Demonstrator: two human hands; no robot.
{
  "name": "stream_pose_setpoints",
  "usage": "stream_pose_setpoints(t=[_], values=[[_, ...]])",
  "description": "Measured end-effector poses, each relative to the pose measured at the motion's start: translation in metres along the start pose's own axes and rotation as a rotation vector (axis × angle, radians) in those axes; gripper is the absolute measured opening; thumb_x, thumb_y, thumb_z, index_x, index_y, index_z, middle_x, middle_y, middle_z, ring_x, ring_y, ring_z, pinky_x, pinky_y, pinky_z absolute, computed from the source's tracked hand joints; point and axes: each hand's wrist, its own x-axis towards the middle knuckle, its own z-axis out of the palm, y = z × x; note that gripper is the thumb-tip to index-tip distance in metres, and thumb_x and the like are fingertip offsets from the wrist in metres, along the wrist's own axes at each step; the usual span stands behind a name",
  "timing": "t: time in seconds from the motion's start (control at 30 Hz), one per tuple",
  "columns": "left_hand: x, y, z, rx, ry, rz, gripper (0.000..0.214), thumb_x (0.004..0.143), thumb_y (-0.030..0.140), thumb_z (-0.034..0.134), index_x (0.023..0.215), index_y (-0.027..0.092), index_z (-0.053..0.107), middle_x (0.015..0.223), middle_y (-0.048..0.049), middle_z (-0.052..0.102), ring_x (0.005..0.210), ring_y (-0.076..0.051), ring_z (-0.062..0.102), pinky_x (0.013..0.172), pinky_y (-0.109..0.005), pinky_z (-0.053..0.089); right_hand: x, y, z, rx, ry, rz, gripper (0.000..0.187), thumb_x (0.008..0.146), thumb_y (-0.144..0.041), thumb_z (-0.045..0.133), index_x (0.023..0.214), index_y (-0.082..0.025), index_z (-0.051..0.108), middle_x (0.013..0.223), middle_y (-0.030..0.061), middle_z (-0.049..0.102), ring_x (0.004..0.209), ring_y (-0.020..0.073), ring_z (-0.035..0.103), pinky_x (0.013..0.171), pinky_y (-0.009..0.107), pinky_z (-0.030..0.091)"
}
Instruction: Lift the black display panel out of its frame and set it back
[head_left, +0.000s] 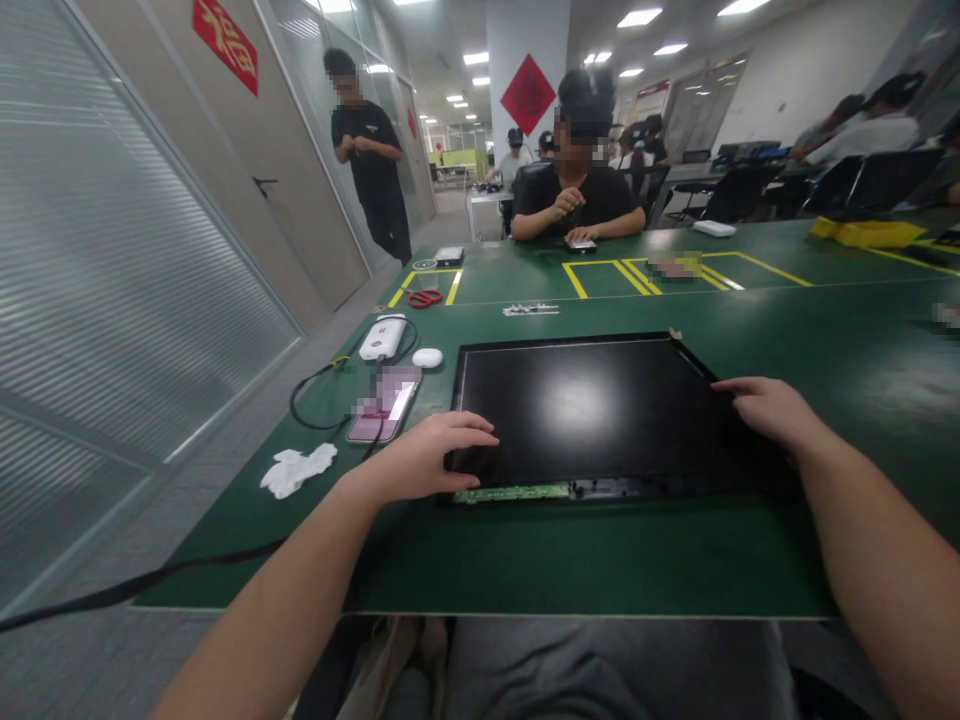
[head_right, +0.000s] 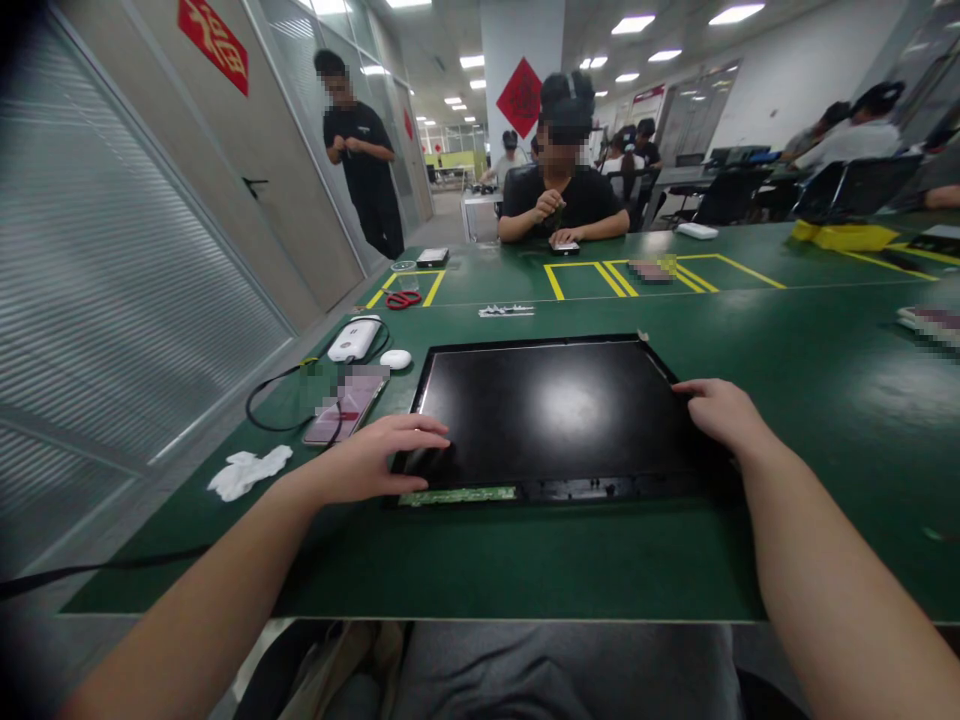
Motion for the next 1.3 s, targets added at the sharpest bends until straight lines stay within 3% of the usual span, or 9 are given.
stream_pose_setpoints(t=[0.13,0.23,0.4,0.6,0.97,1.17,1.23,1.3], values=[[-0.001,-0.004,0.003,0.081,0.133,-0.14,0.04,0.089,0.035,0.065,0.127,0.023,0.067,0.141,-0.0133,0.059,0.129,-0.03,0.056,0.111,-0.048,0.044,-0.002,-0.002,-0.002,0.003,-0.02,0.008,0.052,0.072,-0.009,0.052,0.115,-0.021,0.079,0.111,0.0094,0.075,0.1,0.0239,0.067,0.079,0.028,0.05],[0.0,-0.012,0.009,0.199,0.241,-0.327,0.052,0.089,0.038,0.061,0.137,0.017,0.06,0.146,-0.0185,0.053,0.135,-0.035,0.05,0.114,-0.054,0.04,-0.001,-0.001,-0.003,0.001,-0.009,0.005,0.042,0.076,-0.014,0.054,0.106,-0.022,0.081,0.105,0.0078,0.076,0.095,0.0234,0.067,0.078,0.029,0.049],[0.0,-0.028,0.018,0.302,0.206,-0.534,0.056,0.093,0.04,0.05,0.137,0.006,0.055,0.145,-0.026,0.053,0.135,-0.039,0.05,0.113,-0.054,0.039,0.002,0.004,-0.002,-0.01,0.031,-0.032,0.033,0.076,-0.019,0.057,0.096,-0.024,0.082,0.101,0.0062,0.076,0.093,0.0233,0.067,0.078,0.03,0.049],[0.001,-0.033,0.017,0.296,0.132,-0.521,0.045,0.09,0.04,0.051,0.116,0.008,0.069,0.136,-0.0262,0.06,0.129,-0.04,0.056,0.111,-0.053,0.042,0.004,0.008,-0.001,-0.007,0.059,-0.036,0.03,0.075,-0.022,0.057,0.09,-0.025,0.082,0.097,0.0054,0.076,0.086,0.0218,0.066,0.074,0.03,0.049],[0.007,-0.044,0.014,0.158,0.221,-0.519,0.034,0.079,0.022,0.052,0.105,0.013,0.073,0.128,-0.0191,0.068,0.125,-0.035,0.06,0.112,-0.048,0.044,0.009,0.013,0.004,-0.029,0.083,-0.05,0.033,0.076,-0.03,0.057,0.1,-0.027,0.081,0.097,0.0045,0.075,0.087,0.0223,0.064,0.074,0.032,0.048],[0.009,-0.035,0.011,-0.014,0.399,-0.549,0.028,0.073,0.015,0.052,0.093,0.018,0.072,0.113,-0.0127,0.074,0.118,-0.034,0.062,0.109,-0.05,0.045,0.01,0.01,0.008,-0.006,0.041,-0.064,0.035,0.077,-0.029,0.057,0.103,-0.025,0.08,0.097,0.0051,0.075,0.088,0.0224,0.064,0.075,0.033,0.047],[0.01,-0.027,0.01,-0.181,0.487,-0.573,0.027,0.071,0.015,0.055,0.091,0.021,0.072,0.104,-0.009,0.075,0.113,-0.033,0.065,0.104,-0.048,0.049,0.009,0.009,0.009,0.02,0.048,-0.075,0.034,0.076,-0.029,0.058,0.103,-0.025,0.08,0.096,0.0049,0.075,0.088,0.0221,0.064,0.077,0.033,0.047],[0.012,-0.018,0.01,-0.46,0.574,-0.683,0.028,0.071,0.018,0.06,0.097,0.02,0.071,0.093,-0.0075,0.075,0.099,-0.03,0.069,0.09,-0.043,0.056,0.008,0.009,0.009,0.049,0.051,-0.075,0.034,0.075,-0.028,0.059,0.102,-0.025,0.08,0.096,0.0048,0.075,0.088,0.0216,0.065,0.08,0.033,0.048]])
